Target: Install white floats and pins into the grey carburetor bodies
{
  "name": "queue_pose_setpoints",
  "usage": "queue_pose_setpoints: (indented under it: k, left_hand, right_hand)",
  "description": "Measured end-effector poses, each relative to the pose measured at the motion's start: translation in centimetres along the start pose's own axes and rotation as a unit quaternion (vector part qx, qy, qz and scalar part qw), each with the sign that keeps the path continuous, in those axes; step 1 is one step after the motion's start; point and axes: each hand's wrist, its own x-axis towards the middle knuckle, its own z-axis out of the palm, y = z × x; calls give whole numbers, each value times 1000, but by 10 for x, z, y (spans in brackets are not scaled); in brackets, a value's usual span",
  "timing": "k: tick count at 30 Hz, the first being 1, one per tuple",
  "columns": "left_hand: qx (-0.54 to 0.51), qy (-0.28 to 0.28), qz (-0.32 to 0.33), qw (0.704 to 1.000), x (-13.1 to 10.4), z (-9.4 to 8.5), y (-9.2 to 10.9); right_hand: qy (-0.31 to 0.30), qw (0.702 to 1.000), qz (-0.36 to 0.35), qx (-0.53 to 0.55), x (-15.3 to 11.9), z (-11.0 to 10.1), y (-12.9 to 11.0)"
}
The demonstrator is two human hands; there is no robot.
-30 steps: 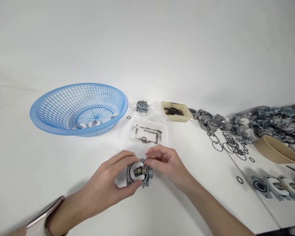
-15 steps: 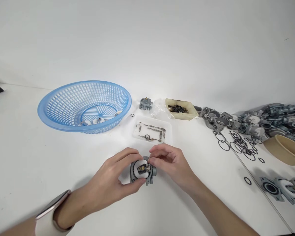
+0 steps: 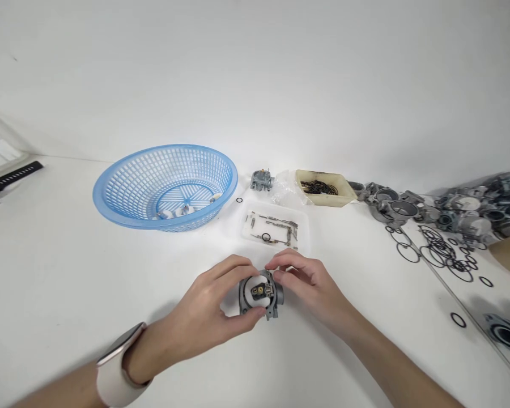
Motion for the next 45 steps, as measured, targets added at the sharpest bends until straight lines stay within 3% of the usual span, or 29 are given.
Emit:
queue_pose_setpoints:
  k: [24,31,45]
  left_hand:
    - [3,13,27,1000,0,0,-4]
    - [6,11,28,1000,0,-1,-4]
    - [-16,0,13,1000,1,-2,-3]
  right_hand:
    - [-49,999,16,-6,-6,-9,1]
    - [-47,997,-54,1,-11,-10,1]
    - [-81,988,-109,-69,-17,-10,-1]
